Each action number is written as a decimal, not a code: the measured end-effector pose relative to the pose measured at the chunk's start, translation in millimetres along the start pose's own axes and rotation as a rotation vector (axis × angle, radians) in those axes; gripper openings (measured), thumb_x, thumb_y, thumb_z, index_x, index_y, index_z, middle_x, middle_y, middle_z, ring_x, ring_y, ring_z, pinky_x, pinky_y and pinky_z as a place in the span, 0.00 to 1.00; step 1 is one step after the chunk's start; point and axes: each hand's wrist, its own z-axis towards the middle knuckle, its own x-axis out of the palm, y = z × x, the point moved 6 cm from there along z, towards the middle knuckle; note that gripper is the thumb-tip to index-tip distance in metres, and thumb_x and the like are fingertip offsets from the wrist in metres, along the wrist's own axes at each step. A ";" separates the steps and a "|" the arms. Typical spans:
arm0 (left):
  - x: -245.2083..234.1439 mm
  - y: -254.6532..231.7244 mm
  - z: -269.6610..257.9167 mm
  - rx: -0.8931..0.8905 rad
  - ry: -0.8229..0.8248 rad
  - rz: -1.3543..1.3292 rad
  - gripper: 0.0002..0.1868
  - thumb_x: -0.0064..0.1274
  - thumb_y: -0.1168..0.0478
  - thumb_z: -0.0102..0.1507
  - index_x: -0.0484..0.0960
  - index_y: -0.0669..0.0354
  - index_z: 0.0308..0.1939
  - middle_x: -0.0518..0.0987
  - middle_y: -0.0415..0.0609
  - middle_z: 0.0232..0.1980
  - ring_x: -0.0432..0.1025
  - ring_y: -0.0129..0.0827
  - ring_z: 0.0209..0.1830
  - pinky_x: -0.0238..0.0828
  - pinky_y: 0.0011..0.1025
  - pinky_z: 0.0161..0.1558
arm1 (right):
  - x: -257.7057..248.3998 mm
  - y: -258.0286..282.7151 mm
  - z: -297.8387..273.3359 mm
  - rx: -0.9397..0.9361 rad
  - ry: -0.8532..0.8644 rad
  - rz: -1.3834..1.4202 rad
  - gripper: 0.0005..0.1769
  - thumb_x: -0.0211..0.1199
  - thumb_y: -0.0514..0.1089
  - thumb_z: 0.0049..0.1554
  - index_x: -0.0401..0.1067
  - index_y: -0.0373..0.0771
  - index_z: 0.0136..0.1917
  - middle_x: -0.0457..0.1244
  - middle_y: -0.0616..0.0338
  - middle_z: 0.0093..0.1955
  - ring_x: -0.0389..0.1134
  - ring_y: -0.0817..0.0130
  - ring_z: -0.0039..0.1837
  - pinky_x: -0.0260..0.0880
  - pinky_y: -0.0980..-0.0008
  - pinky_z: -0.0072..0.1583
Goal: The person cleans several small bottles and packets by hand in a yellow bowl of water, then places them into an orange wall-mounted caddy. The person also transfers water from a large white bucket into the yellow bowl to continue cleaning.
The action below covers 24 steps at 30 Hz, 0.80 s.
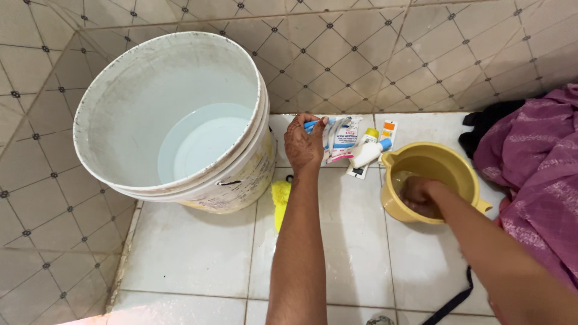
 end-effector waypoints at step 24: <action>-17.5 3.9 0.4 0.038 0.000 0.002 0.14 0.66 0.51 0.56 0.83 0.56 0.32 0.82 0.51 0.37 0.75 0.45 0.39 0.69 0.38 0.43 | 25.9 -32.4 13.5 0.052 0.242 0.570 0.12 0.60 0.53 0.59 0.67 0.43 0.43 0.57 0.60 0.39 0.54 0.68 0.38 0.55 0.68 0.38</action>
